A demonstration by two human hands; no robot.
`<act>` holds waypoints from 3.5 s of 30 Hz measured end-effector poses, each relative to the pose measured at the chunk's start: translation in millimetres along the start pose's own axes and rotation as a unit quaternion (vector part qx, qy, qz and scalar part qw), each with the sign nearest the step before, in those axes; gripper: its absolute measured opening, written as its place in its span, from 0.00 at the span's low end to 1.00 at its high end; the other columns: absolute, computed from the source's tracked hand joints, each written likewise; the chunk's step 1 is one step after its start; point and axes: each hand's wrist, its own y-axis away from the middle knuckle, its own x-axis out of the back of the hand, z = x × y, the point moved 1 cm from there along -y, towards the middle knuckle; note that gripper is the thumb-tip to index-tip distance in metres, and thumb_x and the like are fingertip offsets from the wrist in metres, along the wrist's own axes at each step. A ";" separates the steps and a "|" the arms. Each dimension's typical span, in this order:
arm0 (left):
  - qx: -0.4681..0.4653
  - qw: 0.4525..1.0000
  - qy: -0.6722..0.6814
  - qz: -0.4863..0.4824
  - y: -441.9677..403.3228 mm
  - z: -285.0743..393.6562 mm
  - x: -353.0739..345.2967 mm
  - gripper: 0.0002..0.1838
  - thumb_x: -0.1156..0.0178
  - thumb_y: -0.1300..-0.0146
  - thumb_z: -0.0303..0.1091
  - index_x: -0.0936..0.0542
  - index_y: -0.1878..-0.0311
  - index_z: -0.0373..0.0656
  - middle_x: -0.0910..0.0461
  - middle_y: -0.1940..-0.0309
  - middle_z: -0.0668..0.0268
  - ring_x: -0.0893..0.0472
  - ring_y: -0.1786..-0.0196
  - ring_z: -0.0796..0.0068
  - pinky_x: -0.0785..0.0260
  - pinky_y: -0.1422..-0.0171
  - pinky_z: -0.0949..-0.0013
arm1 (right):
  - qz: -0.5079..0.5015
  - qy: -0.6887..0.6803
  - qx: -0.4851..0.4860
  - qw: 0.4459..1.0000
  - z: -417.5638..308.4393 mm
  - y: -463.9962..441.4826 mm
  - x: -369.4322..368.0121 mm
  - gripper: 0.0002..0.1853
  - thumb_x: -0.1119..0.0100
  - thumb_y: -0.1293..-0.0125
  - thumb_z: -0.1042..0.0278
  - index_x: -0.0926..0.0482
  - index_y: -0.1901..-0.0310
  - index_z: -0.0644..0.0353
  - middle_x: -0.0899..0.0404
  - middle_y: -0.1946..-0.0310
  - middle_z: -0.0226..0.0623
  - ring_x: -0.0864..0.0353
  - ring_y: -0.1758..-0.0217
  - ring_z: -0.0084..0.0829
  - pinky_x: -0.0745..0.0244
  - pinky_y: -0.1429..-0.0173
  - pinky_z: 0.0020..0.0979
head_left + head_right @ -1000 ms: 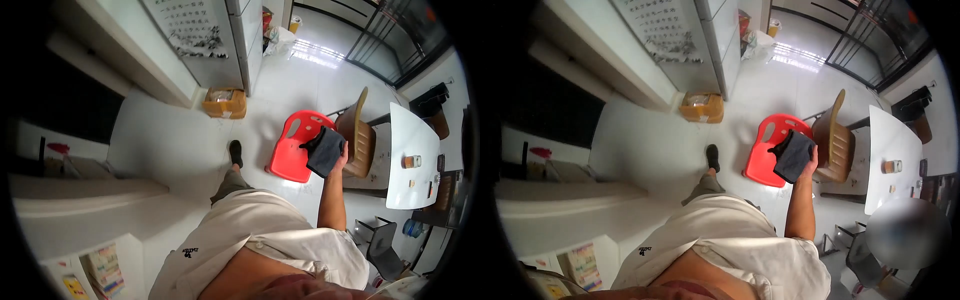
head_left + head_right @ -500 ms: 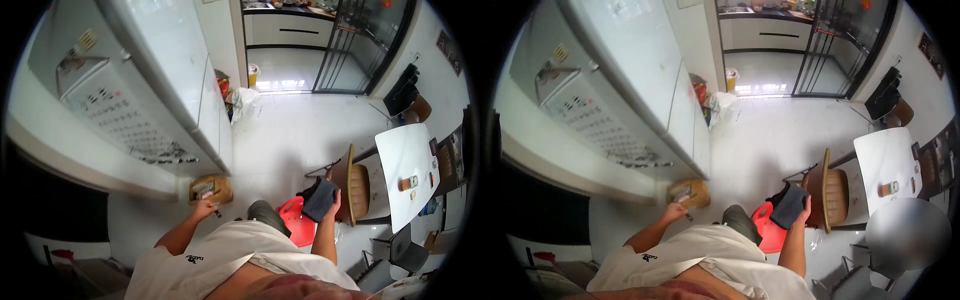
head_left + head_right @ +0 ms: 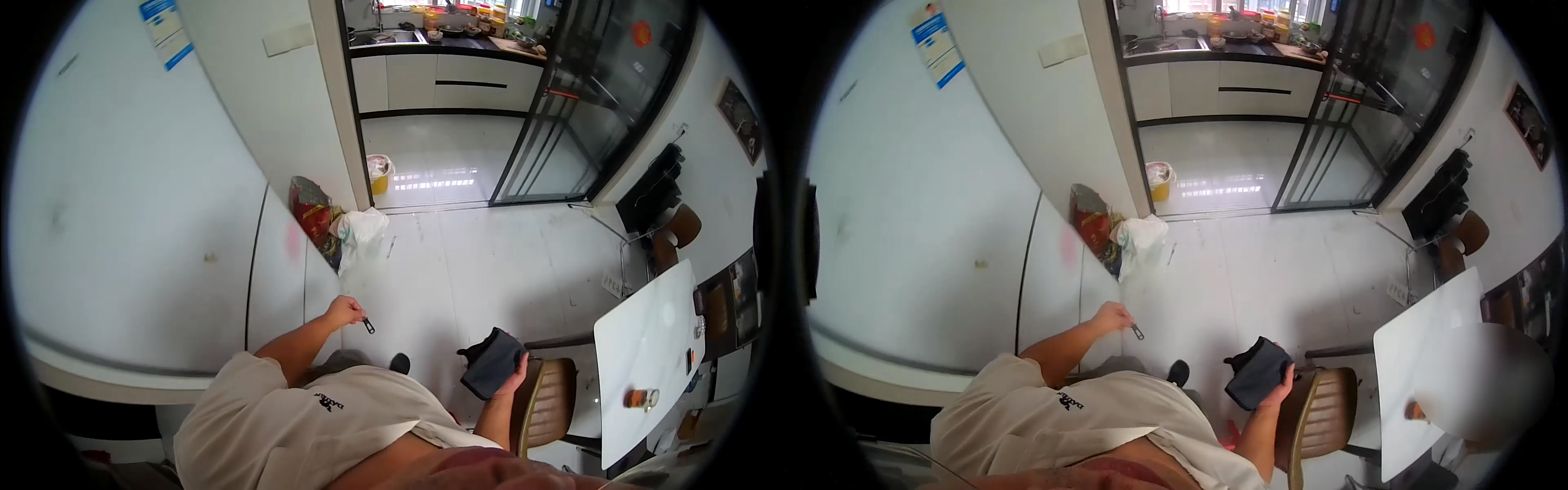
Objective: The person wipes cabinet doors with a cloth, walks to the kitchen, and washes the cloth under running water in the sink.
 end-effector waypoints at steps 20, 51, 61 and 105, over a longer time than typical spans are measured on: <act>0.070 0.990 0.072 0.099 -428.9 215.6 118.7 0.11 0.30 0.46 0.25 0.26 0.70 0.37 0.21 0.75 0.62 0.17 0.71 0.68 0.19 0.65 0.67 | 0.044 0.066 0.068 0.995 -33.4 -452.0 -145.2 0.34 0.57 0.30 0.38 0.31 0.35 0.59 0.24 0.42 0.44 0.25 0.40 0.45 0.30 0.36 0.49; 0.071 0.951 0.214 0.214 -1106.8 564.7 340.2 0.08 0.31 0.46 0.21 0.24 0.70 0.35 0.19 0.72 0.60 0.17 0.70 0.70 0.20 0.63 0.70 | -0.041 0.057 -0.004 0.997 -18.4 -1317.2 -351.8 0.36 0.58 0.29 0.38 0.34 0.33 0.61 0.28 0.38 0.48 0.27 0.36 0.47 0.33 0.32 0.50; -0.066 0.988 0.006 0.136 -1427.2 805.5 360.3 0.10 0.29 0.50 0.26 0.24 0.75 0.37 0.19 0.76 0.62 0.20 0.74 0.76 0.26 0.69 0.72 | -0.009 0.042 0.064 0.997 1.3 -1439.5 -426.4 0.38 0.53 0.33 0.38 0.37 0.31 0.60 0.29 0.37 0.46 0.29 0.36 0.48 0.35 0.32 0.54; -0.168 0.915 -0.187 0.315 -1830.4 957.8 915.8 0.17 0.46 0.42 0.43 0.16 0.63 0.38 0.20 0.63 0.41 0.21 0.53 0.40 0.28 0.50 0.50 | -0.123 0.019 -0.284 0.951 537.1 -2021.7 -842.1 0.28 0.65 0.26 0.41 0.34 0.34 0.48 0.28 0.39 0.49 0.27 0.37 0.50 0.32 0.34 0.54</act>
